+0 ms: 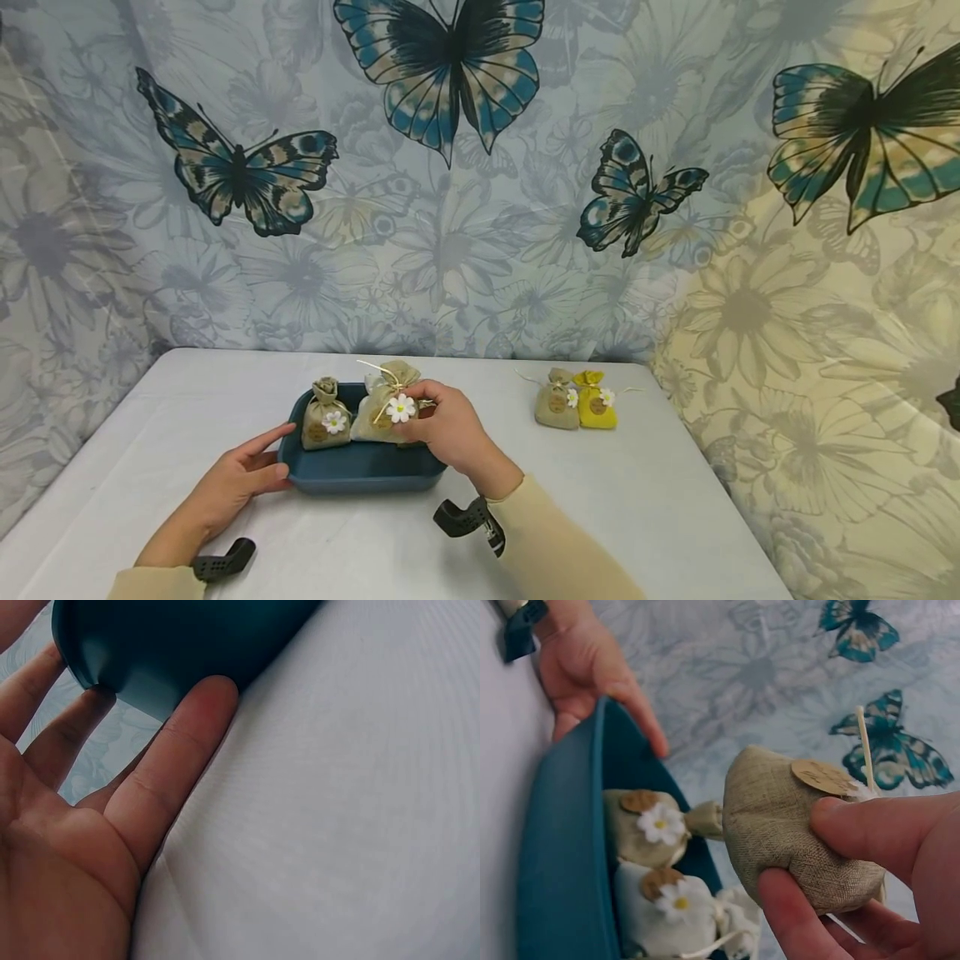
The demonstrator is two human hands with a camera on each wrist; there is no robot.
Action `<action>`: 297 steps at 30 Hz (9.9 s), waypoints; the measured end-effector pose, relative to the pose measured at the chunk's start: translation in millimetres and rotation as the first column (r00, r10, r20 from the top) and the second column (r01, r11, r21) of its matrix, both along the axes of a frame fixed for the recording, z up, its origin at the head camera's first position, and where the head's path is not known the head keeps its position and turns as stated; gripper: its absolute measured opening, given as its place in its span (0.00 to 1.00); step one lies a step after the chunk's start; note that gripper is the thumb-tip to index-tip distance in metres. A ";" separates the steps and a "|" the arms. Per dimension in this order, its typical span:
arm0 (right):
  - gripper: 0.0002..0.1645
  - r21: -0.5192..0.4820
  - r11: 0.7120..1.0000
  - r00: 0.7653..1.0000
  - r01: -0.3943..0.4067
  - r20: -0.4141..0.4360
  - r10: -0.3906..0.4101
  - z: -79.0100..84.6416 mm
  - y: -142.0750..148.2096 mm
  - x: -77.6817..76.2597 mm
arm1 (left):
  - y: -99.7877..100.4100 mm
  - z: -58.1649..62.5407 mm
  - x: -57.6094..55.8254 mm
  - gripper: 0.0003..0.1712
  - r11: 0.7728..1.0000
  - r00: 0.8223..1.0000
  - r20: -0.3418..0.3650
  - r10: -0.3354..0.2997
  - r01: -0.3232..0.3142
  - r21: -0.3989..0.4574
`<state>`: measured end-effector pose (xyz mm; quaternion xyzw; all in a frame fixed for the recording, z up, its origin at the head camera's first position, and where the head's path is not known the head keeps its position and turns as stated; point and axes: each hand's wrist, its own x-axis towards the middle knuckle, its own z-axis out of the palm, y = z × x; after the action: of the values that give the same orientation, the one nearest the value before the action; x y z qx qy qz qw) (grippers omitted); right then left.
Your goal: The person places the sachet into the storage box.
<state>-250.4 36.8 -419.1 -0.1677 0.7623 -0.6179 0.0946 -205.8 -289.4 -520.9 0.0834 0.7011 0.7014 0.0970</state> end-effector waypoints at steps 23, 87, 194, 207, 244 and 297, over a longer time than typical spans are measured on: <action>0.22 0.187 0.981 0.997 -0.054 0.070 0.042 -35.9 -70.3 1.3 | 1.6 0.4 -3.9 0.39 1.000 1.000 -0.024 -0.001 0.000 -0.021; 0.34 0.021 0.940 0.940 0.341 0.017 -0.341 -24.6 227.1 -17.8 | 3.6 -6.5 0.7 0.38 0.999 0.998 -0.066 0.020 -0.018 0.031; 0.39 0.172 0.813 0.827 0.556 -0.023 -0.561 -58.2 283.5 -29.3 | 4.0 -11.1 -4.1 0.37 0.999 0.996 -0.071 0.049 -0.048 0.020; 0.35 0.246 0.840 0.875 0.483 -0.123 -0.468 -7.1 238.0 -10.0 | 3.3 -9.1 -4.2 0.36 0.999 0.996 -0.084 0.029 -0.027 0.016; 0.25 0.348 0.919 0.943 0.185 -0.327 -0.066 6.1 17.9 9.0 | 1.0 -6.0 -5.7 0.35 1.000 0.993 -0.116 0.001 0.003 0.030; 0.35 0.428 0.857 0.955 -0.288 0.192 0.225 -36.8 -22.8 -21.4 | 3.4 -7.5 -2.7 0.36 0.999 0.995 -0.090 0.037 -0.035 0.018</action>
<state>-271.8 13.9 -455.8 -0.1991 0.8473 -0.4158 0.2637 -208.5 -286.0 -528.4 0.1030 0.7006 0.7042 0.0521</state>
